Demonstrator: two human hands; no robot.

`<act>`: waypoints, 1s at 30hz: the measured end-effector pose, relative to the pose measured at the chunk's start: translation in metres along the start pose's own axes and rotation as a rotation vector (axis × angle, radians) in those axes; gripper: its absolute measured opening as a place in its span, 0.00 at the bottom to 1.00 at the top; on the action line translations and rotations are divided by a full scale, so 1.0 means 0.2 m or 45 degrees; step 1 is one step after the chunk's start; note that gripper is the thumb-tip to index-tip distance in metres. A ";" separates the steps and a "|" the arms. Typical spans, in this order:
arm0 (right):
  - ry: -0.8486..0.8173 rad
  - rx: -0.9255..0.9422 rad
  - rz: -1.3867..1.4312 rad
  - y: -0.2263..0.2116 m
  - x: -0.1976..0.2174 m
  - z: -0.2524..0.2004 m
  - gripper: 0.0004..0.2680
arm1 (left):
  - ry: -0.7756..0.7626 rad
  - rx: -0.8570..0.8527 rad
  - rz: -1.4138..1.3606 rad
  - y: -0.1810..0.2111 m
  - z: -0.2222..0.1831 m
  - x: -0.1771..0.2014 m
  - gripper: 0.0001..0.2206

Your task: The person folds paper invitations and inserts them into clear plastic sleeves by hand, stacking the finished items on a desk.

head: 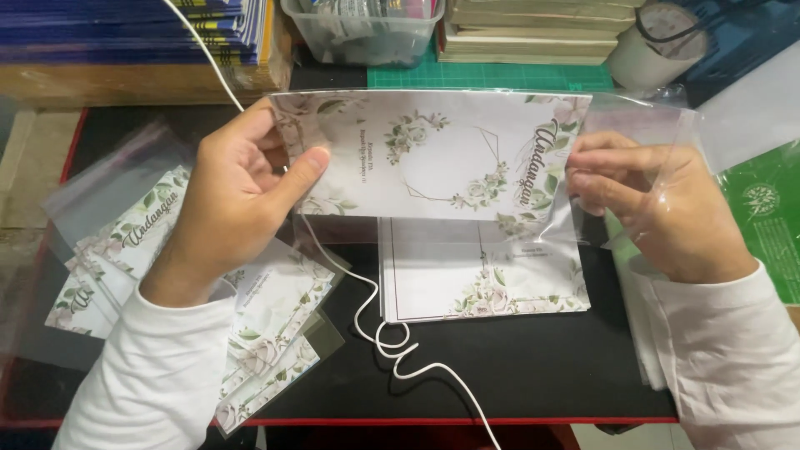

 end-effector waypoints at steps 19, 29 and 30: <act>0.238 0.047 -0.256 -0.07 0.00 -0.04 0.05 | -0.068 0.085 -0.172 -0.02 -0.01 -0.03 0.12; 0.270 0.129 -0.120 -0.06 0.01 -0.05 0.03 | -0.039 0.109 -0.139 0.00 -0.03 0.00 0.13; 0.300 0.095 -0.180 -0.05 0.02 -0.04 0.04 | -0.050 0.081 -0.149 0.00 -0.03 -0.01 0.13</act>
Point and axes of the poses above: each hand's wrist, its own z-axis towards the middle knuckle, its own x-axis out of the back of the hand, y = z × x, the point moved 7 cm from there along z, towards the middle knuckle, and after that the axes turned 1 degree about -x, right-handed, at the moved point
